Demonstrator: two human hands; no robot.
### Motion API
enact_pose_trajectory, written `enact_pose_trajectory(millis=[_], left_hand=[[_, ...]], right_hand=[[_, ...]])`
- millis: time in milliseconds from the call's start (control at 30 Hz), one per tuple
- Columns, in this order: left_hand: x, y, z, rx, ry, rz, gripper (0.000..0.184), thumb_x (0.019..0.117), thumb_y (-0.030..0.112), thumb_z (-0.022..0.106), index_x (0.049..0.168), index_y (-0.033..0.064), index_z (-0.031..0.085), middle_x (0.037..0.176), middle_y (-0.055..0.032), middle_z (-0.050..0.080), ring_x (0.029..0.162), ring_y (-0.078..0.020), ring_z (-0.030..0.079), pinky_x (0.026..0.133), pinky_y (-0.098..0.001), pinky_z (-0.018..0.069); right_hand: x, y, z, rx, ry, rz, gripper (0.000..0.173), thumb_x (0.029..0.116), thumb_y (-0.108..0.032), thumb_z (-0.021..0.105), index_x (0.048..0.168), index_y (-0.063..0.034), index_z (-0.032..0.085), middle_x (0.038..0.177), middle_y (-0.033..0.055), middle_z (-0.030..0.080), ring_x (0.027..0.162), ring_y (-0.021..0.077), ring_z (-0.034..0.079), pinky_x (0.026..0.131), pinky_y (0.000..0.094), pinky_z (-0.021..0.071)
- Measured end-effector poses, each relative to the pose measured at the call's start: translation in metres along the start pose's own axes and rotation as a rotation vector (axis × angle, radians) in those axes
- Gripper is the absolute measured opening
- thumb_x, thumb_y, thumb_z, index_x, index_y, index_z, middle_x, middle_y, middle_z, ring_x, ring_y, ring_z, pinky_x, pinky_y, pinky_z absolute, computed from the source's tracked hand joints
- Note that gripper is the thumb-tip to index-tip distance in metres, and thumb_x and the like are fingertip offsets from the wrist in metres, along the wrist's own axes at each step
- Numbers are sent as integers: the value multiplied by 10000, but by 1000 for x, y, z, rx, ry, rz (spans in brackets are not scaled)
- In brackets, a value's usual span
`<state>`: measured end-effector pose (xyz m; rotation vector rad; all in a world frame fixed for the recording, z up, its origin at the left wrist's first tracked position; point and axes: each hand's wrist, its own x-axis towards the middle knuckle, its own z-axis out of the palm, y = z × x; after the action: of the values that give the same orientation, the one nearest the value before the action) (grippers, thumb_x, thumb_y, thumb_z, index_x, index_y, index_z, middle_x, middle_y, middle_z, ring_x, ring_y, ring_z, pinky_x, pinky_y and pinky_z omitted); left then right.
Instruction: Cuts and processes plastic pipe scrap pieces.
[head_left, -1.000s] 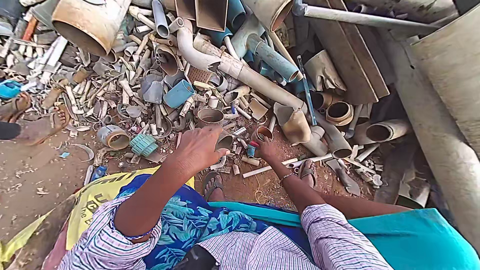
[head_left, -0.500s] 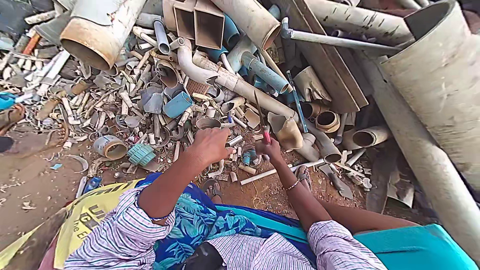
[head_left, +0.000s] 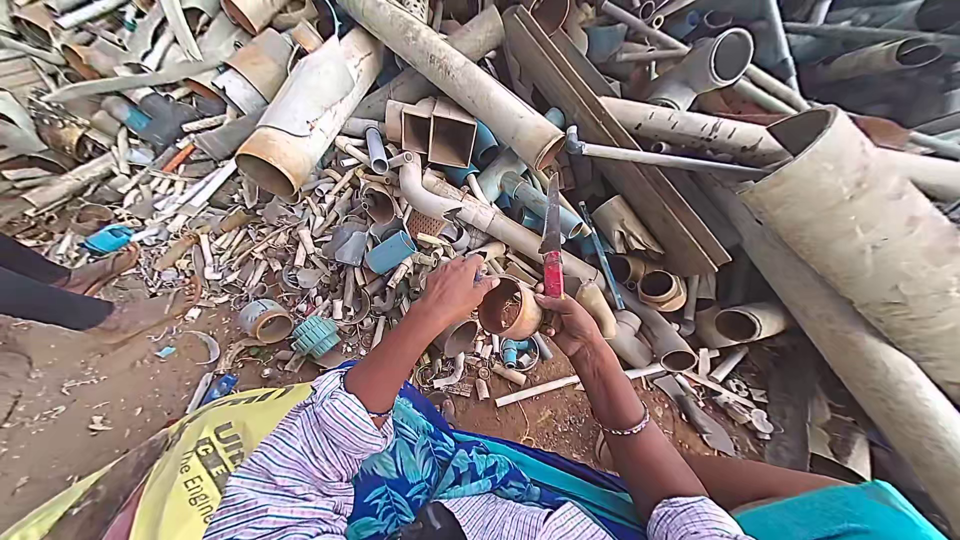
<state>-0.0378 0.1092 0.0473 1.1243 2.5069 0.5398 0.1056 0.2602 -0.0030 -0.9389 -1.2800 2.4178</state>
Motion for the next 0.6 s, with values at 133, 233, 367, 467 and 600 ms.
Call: enact_pose_trajectory(millis=[133, 233, 367, 467, 600], left_hand=[[2, -5, -2, -91, 5, 16, 514, 1086, 425, 482, 1386, 22, 591, 1251, -246, 666, 1194, -411, 633, 1032, -629, 450], [-4, -2, -4, -118, 18, 39, 557, 1097, 472, 410, 1296, 11, 650, 1139, -256, 695, 1103, -427, 662, 968, -652, 467], [-12, 0, -6, -220, 67, 135, 565, 1081, 493, 433, 1167, 1, 696, 994, -218, 706, 964, -375, 683, 885, -627, 496], [-19, 4, -9, -514, -61, 137, 482, 1095, 396, 460, 1298, -8, 627, 1153, -212, 679, 1083, -319, 643, 974, -550, 478], [-26, 8, -14, -692, -312, 119, 475, 1096, 351, 423, 1471, 72, 503, 1488, -127, 521, 1369, -226, 479, 1146, -461, 357]], right_hand=[[-15, -5, 8, 81, -8, 73, 143, 1038, -13, 431, 977, -64, 549, 682, 23, 599, 427, 13, 482, 359, 135, 353], [-21, -7, 11, 180, -32, 126, 171, 1049, -46, 395, 974, -56, 548, 663, 36, 600, 409, 18, 485, 342, 136, 347], [-24, -6, 6, 259, -97, 126, 233, 1062, -67, 362, 936, -49, 557, 665, 57, 629, 423, 39, 532, 342, 148, 372], [-26, 1, 2, 310, -155, 134, 272, 1060, -61, 331, 922, -46, 565, 667, 61, 638, 423, 47, 546, 338, 153, 389], [-24, 6, 1, 275, -226, 115, 248, 1051, -40, 365, 933, -63, 582, 657, 30, 629, 433, 38, 545, 352, 150, 394]])
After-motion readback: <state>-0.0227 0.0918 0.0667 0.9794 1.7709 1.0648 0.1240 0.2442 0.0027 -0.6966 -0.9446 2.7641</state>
